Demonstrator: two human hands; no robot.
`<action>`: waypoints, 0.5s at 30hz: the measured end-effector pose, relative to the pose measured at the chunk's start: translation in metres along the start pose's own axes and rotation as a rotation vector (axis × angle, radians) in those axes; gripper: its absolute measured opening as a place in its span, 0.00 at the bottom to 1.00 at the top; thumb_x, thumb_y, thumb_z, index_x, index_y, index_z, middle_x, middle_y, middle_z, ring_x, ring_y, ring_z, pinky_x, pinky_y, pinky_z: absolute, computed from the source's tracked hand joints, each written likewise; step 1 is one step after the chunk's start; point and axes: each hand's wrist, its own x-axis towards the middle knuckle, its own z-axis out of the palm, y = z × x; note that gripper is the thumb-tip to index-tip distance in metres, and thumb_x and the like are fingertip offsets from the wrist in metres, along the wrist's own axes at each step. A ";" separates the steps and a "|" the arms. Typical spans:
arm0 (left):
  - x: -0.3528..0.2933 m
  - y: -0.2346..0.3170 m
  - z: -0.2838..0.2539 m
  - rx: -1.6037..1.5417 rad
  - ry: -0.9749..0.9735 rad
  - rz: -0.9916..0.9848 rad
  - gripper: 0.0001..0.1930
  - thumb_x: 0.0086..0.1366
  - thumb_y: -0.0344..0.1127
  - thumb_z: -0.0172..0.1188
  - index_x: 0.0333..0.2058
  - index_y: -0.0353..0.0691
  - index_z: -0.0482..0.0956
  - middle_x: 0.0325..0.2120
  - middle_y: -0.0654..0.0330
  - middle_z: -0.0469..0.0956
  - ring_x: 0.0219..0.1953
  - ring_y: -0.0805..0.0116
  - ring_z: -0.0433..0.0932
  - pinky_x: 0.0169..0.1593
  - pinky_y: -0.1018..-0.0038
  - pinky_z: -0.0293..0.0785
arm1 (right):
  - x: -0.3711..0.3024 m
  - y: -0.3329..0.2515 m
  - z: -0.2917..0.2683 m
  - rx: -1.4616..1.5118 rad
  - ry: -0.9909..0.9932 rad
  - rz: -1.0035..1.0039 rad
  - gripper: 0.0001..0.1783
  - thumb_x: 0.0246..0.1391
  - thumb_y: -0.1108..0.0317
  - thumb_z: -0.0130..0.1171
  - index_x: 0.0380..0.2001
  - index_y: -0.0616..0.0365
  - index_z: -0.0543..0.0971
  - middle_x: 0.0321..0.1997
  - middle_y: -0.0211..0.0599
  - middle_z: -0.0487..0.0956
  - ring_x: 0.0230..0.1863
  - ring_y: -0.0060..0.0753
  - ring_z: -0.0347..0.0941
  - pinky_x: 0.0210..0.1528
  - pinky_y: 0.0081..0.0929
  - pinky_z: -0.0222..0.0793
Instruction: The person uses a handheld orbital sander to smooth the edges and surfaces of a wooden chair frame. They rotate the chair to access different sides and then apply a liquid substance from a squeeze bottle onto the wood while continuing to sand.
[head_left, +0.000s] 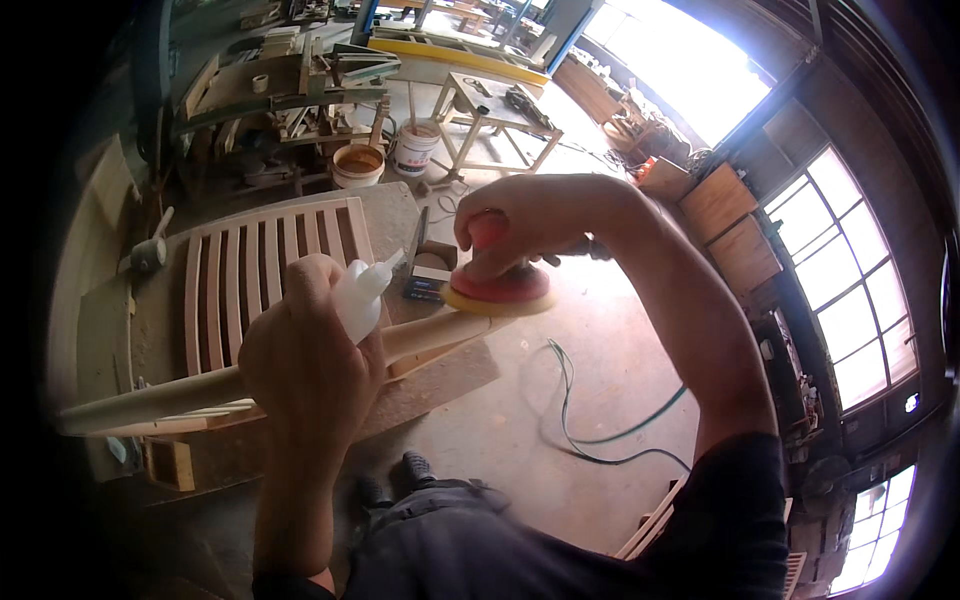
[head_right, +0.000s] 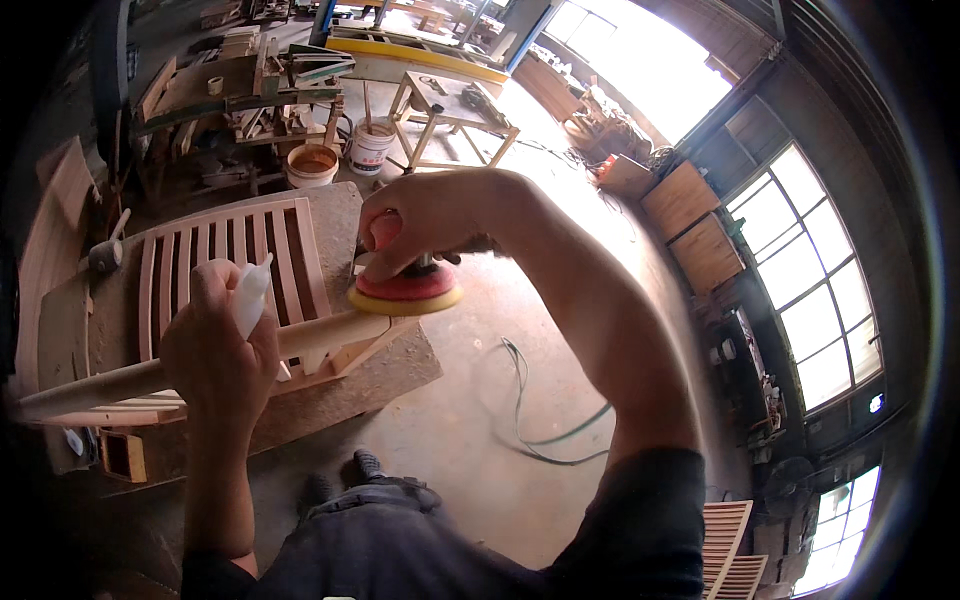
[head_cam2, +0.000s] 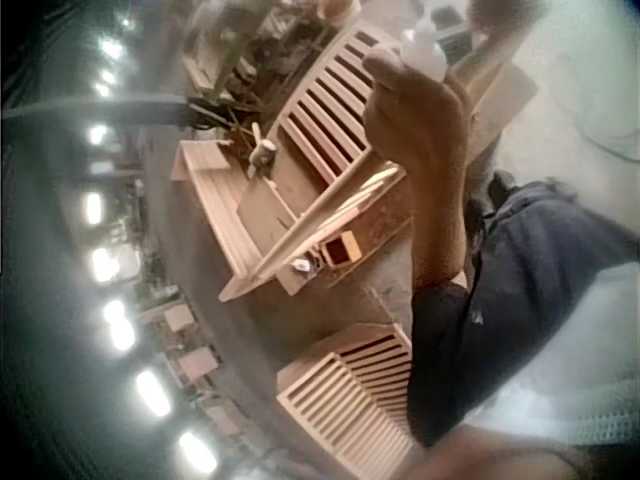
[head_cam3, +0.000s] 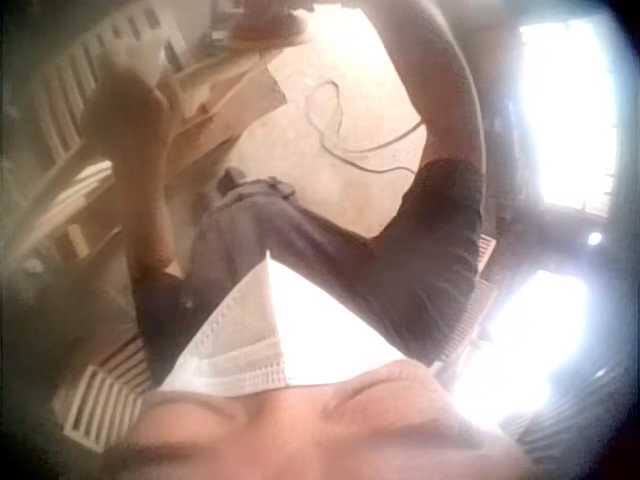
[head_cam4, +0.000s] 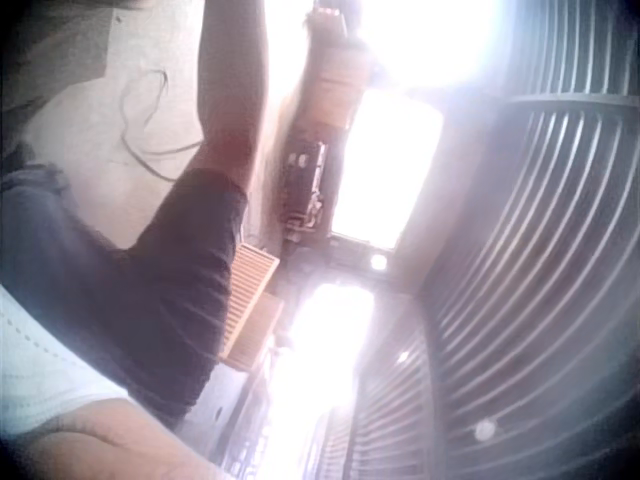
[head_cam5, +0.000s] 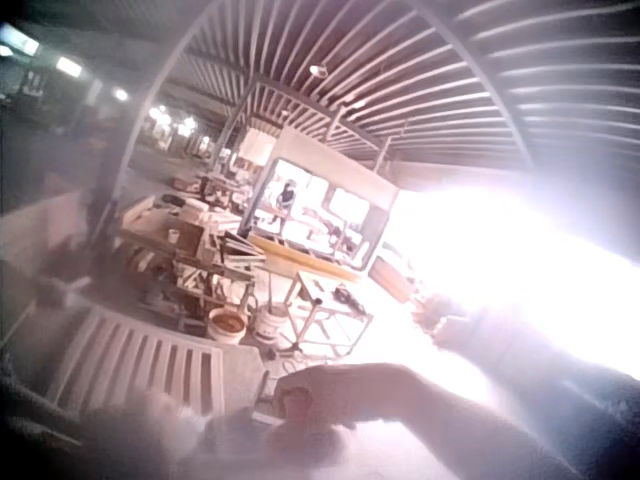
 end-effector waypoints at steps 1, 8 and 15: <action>0.001 0.001 0.002 0.009 0.045 0.012 0.17 0.65 0.35 0.71 0.46 0.43 0.72 0.26 0.58 0.80 0.27 0.53 0.86 0.32 0.59 0.82 | 0.015 0.004 -0.003 0.019 -0.072 -0.035 0.30 0.54 0.43 0.77 0.51 0.53 0.84 0.40 0.34 0.85 0.31 0.25 0.81 0.31 0.27 0.78; 0.002 0.001 0.004 0.044 0.105 0.011 0.17 0.68 0.32 0.66 0.51 0.41 0.70 0.37 0.55 0.80 0.32 0.53 0.87 0.34 0.59 0.83 | 0.088 0.015 0.013 0.183 -0.408 -0.187 0.26 0.58 0.45 0.76 0.51 0.50 0.85 0.37 0.28 0.84 0.31 0.20 0.79 0.29 0.24 0.77; 0.008 0.007 -0.001 0.057 0.148 -0.025 0.15 0.65 0.32 0.69 0.46 0.42 0.73 0.29 0.57 0.80 0.30 0.54 0.86 0.34 0.58 0.81 | 0.049 0.023 0.008 0.107 -0.112 -0.303 0.28 0.57 0.41 0.74 0.50 0.49 0.84 0.42 0.30 0.84 0.31 0.21 0.79 0.28 0.24 0.75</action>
